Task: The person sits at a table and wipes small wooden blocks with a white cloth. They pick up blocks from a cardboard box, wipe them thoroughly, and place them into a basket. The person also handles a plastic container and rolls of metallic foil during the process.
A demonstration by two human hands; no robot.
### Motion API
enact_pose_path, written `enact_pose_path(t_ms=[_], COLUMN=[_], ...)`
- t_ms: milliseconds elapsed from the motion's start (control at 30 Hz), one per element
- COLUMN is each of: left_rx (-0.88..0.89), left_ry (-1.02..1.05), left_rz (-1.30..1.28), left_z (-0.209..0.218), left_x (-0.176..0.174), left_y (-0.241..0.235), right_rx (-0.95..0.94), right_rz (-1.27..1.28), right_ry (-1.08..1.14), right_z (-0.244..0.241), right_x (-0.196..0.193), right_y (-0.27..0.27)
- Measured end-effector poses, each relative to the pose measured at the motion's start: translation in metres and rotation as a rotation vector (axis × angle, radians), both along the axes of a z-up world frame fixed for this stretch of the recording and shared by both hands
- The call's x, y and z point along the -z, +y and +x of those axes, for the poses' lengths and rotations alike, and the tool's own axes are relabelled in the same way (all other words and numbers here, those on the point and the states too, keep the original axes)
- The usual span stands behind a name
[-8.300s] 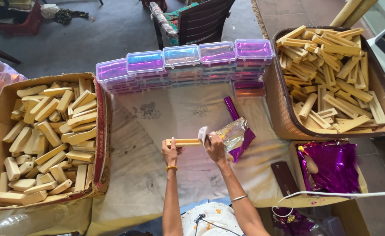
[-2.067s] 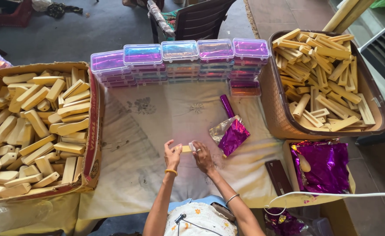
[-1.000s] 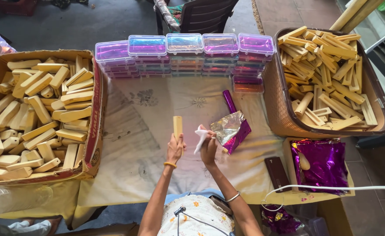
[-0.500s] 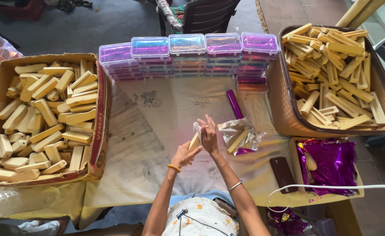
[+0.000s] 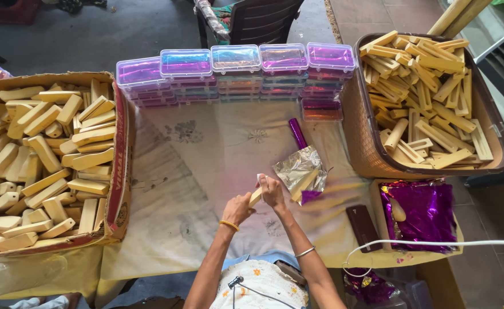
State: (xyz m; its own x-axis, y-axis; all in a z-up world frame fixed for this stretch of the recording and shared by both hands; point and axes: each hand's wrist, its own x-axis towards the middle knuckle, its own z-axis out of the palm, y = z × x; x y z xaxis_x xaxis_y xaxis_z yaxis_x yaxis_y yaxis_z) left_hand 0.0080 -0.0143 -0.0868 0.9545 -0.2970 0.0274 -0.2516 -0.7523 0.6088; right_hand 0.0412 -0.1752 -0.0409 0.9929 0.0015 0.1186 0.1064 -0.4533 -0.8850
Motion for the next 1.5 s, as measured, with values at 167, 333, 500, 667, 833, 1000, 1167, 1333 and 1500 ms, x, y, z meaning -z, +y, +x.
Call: enact_pose_path(t_ms=[167, 333, 500, 667, 833, 1000, 1167, 1333, 1500], left_rx=[0.151, 0.109, 0.026, -0.080, -0.148, -0.248, -0.241, -0.293, -0.125], left_ry=[-0.085, -0.011, 0.582, 0.733, 0.527, 0.377, 0.507, 0.321, 0.679], left_rz=[0.284, 0.091, -0.432, -0.434, -0.559, -0.510, -0.428, -0.377, -0.455], left_z=[0.013, 0.000, 0.009, 0.006, 0.010, 0.004, -0.004, 0.003, -0.005], left_x=[0.031, -0.034, -0.031, -0.011, 0.017, 0.022, 0.013, 0.032, 0.011], left_y=[0.019, 0.024, 0.029, 0.031, -0.002, -0.006, 0.001, -0.005, 0.010], right_rx=[-0.067, -0.081, 0.080, 0.284, 0.326, 0.070, 0.147, 0.148, 0.311], right_rz=[-0.070, -0.147, 0.145, 0.365, 1.137, 1.194, 1.301, 1.098, 1.317], right_ry=[0.308, 0.406, 0.041, -0.026, 0.248, 0.452, 0.282, 0.362, 0.226], right_z=[0.019, 0.019, 0.005, 0.016, 0.012, 0.012, 0.010, 0.003, 0.020], right_x=[0.085, 0.071, 0.032, 0.050, 0.040, 0.057, 0.049, 0.045, 0.041], right_y=[-0.027, -0.026, -0.022, -0.023, 0.004, 0.013, 0.016, 0.034, -0.003])
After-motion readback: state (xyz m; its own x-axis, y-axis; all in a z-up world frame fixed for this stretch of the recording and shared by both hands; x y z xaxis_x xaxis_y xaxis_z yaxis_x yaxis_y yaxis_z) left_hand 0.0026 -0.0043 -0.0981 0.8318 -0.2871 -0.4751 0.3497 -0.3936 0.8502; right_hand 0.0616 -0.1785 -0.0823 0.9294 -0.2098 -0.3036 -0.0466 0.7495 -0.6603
